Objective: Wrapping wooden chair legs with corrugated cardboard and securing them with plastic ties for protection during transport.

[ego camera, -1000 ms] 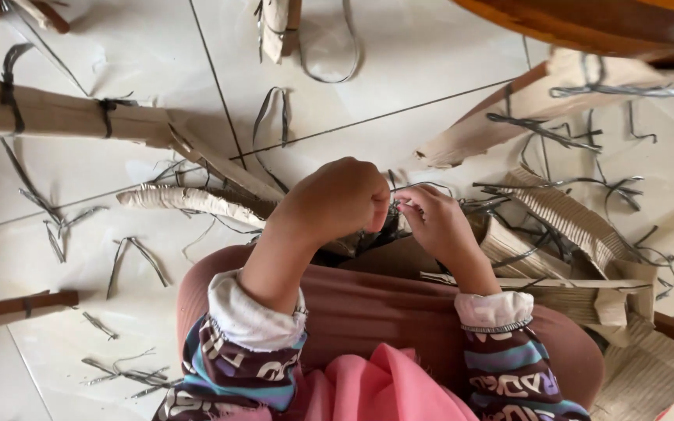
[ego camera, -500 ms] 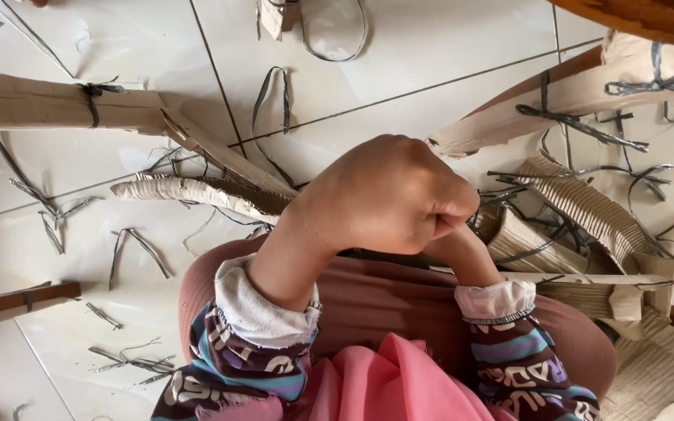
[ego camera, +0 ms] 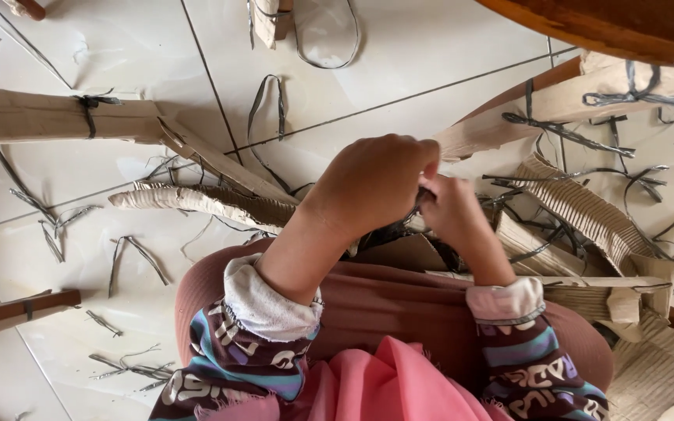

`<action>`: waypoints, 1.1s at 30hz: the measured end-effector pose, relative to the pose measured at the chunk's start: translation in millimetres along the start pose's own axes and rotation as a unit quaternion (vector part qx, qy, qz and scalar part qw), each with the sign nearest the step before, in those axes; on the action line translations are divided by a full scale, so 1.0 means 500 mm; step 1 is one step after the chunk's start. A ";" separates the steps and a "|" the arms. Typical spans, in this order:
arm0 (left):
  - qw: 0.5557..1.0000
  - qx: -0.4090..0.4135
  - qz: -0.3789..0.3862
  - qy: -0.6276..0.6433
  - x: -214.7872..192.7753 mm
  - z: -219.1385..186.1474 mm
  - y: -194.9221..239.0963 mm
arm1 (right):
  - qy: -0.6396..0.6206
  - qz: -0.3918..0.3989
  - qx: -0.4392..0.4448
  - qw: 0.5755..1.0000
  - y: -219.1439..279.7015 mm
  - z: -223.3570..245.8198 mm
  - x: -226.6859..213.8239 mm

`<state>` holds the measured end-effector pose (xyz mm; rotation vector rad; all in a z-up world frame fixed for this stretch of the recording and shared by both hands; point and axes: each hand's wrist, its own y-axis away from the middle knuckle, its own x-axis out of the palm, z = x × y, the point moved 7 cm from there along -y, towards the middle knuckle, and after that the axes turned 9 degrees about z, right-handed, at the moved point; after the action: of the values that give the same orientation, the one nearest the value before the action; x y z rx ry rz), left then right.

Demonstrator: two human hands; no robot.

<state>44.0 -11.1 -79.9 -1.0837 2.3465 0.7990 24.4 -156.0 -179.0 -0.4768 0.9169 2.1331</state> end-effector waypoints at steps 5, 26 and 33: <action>0.997 -0.067 0.040 0.005 0.071 0.063 -0.028 | -0.090 -0.025 0.012 0.996 0.026 -0.004 -0.064; 0.982 -0.166 0.080 -0.044 0.024 0.108 -0.017 | -0.349 0.033 -0.022 0.936 0.029 -0.018 -0.099; 0.981 -0.162 0.102 0.027 -0.030 0.008 0.004 | -0.435 0.045 -0.046 0.898 0.015 -0.043 -0.069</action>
<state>51.9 0.6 -73.4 -1.0072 2.4570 1.2782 41.8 -192.3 -170.1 0.4807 0.3168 2.1375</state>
